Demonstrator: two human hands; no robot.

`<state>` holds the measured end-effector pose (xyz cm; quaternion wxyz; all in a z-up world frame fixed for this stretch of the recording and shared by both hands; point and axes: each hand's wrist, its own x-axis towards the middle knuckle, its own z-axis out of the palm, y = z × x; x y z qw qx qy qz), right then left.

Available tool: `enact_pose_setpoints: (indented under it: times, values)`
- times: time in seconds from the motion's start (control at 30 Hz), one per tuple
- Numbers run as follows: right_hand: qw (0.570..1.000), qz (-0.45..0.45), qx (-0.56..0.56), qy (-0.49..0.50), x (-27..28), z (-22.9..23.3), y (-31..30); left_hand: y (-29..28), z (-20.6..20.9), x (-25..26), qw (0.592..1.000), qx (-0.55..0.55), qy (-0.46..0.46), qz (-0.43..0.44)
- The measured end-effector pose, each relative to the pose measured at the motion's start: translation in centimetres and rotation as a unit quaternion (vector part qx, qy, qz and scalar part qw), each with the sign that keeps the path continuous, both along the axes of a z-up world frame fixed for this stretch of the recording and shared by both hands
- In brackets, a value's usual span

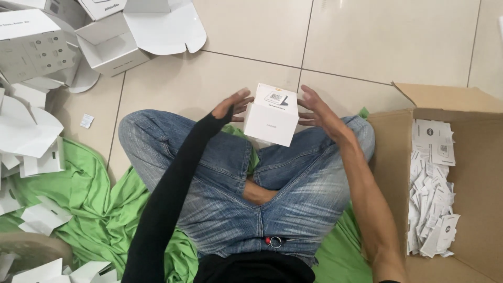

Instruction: Packing instructional manuals or paper inserts into white product boxes on the floor.

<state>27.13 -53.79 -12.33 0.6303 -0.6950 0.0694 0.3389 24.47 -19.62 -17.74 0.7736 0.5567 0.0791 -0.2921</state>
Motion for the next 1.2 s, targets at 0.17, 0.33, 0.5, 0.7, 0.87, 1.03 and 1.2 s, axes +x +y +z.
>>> enact_pose_setpoints:
  times: [0.17,0.33,0.5,0.7,0.87,1.03,1.2]
  values:
    - [0.980,0.055,-0.071,-0.177,3.4,-1.8,4.7,-4.2,-2.7,3.2,0.970,0.204,-0.130,0.000]
    - [0.972,0.003,-0.063,-0.228,2.7,-2.6,5.5,-4.0,-1.2,2.5,0.916,0.276,-0.278,0.090]
    - [0.862,0.086,-0.218,-0.449,-4.9,-3.4,4.0,-3.8,-2.8,-4.2,0.826,0.426,-0.355,0.102]
    - [0.944,0.087,-0.158,-0.277,-7.8,-0.7,5.2,-4.7,0.2,-7.6,0.876,0.358,-0.319,0.053]
    - [0.917,0.126,-0.249,-0.284,-7.5,-0.7,5.1,-4.5,0.6,-7.4,0.901,0.352,-0.247,0.052]
    - [0.919,0.144,-0.300,-0.212,-7.2,1.2,6.0,-4.3,2.2,-7.6,0.911,0.345,-0.219,0.059]
    - [0.914,0.142,-0.301,-0.233,-7.0,-0.9,5.4,-4.3,2.0,-7.1,0.892,0.377,-0.244,0.050]
